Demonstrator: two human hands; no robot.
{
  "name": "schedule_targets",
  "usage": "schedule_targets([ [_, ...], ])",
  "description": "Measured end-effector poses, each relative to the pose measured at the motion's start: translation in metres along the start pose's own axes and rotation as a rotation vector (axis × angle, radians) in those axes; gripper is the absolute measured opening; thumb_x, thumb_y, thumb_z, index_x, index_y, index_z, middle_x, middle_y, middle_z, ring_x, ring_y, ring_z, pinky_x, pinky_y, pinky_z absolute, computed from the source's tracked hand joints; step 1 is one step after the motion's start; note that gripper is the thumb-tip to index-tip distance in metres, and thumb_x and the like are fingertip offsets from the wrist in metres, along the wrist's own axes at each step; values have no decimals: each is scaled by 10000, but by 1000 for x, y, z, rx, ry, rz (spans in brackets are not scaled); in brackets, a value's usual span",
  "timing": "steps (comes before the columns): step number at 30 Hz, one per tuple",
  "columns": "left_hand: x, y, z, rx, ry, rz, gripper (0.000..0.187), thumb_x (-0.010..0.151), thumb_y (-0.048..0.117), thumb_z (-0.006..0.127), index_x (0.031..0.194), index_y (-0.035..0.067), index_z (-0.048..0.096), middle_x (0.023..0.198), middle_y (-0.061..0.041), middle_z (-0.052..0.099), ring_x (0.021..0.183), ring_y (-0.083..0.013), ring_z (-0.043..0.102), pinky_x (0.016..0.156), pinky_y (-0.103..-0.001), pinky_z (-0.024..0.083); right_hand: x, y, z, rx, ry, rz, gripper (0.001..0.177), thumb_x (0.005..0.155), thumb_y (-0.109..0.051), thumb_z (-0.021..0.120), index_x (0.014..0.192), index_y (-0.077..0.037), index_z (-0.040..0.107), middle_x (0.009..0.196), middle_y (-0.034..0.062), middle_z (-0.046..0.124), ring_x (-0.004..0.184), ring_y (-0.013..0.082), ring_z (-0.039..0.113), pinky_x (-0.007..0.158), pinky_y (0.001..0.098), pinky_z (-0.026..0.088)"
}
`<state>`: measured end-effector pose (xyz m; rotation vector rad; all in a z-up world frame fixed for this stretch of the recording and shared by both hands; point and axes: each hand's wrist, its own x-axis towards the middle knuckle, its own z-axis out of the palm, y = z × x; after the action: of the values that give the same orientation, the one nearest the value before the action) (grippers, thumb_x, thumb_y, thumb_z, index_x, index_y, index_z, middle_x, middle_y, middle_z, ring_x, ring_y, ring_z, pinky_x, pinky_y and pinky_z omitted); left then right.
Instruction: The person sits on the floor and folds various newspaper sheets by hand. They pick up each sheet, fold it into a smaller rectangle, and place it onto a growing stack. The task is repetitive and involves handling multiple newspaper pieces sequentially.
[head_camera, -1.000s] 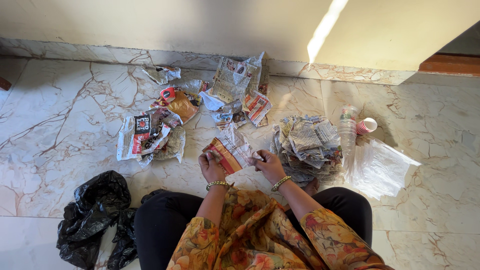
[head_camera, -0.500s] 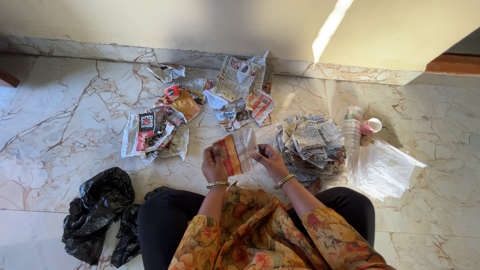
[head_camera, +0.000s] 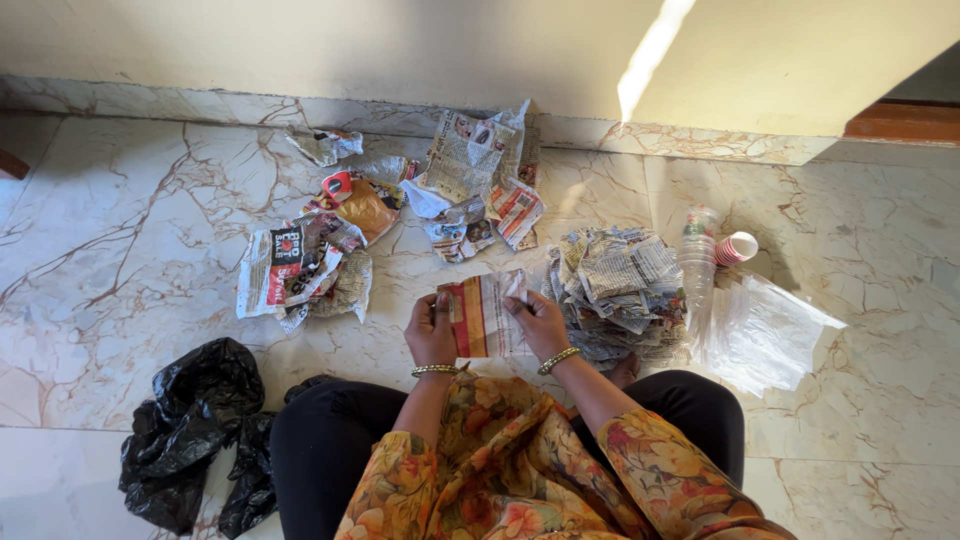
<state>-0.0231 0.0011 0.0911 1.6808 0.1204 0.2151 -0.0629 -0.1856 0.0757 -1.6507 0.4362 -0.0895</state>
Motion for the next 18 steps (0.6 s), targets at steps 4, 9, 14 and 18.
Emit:
schedule_targets([
  [4, 3, -8, 2, -135, -16, -130, 303, 992, 320, 710, 1000, 17, 719, 695, 11, 596, 586, -44, 416, 510, -253, 359, -4, -13, 0, -169, 70, -144, 260, 965, -321, 722, 885, -74, 737, 592, -51, 544, 516, 38, 401, 479, 256, 344],
  [9, 0, -9, 1, -16, -21, -69, 280, 1000, 312, 683, 991, 38, 736, 638, 15, 590, 543, -34, 416, 496, -235, 359, -6, -37, -18, -272, 149, -283, 195, 949, -279, 730, 890, -94, 715, 606, -51, 573, 541, 28, 449, 498, 226, 398],
  [14, 0, -5, -2, 10, -30, 26, 267, 1010, 298, 673, 992, 40, 737, 675, 58, 635, 548, -12, 416, 494, -222, 353, 19, -73, -138, 15, 268, -332, 86, 945, -186, 749, 909, -113, 721, 769, -96, 604, 670, -12, 489, 583, 194, 439],
  [18, -2, -3, 1, -15, -69, -27, 257, 1017, 294, 675, 999, 47, 745, 626, 29, 577, 514, -24, 396, 470, -240, 326, 8, -63, -222, -217, 364, -287, 373, 1032, -263, 749, 787, -36, 583, 669, -26, 526, 643, 54, 428, 571, 270, 371],
])
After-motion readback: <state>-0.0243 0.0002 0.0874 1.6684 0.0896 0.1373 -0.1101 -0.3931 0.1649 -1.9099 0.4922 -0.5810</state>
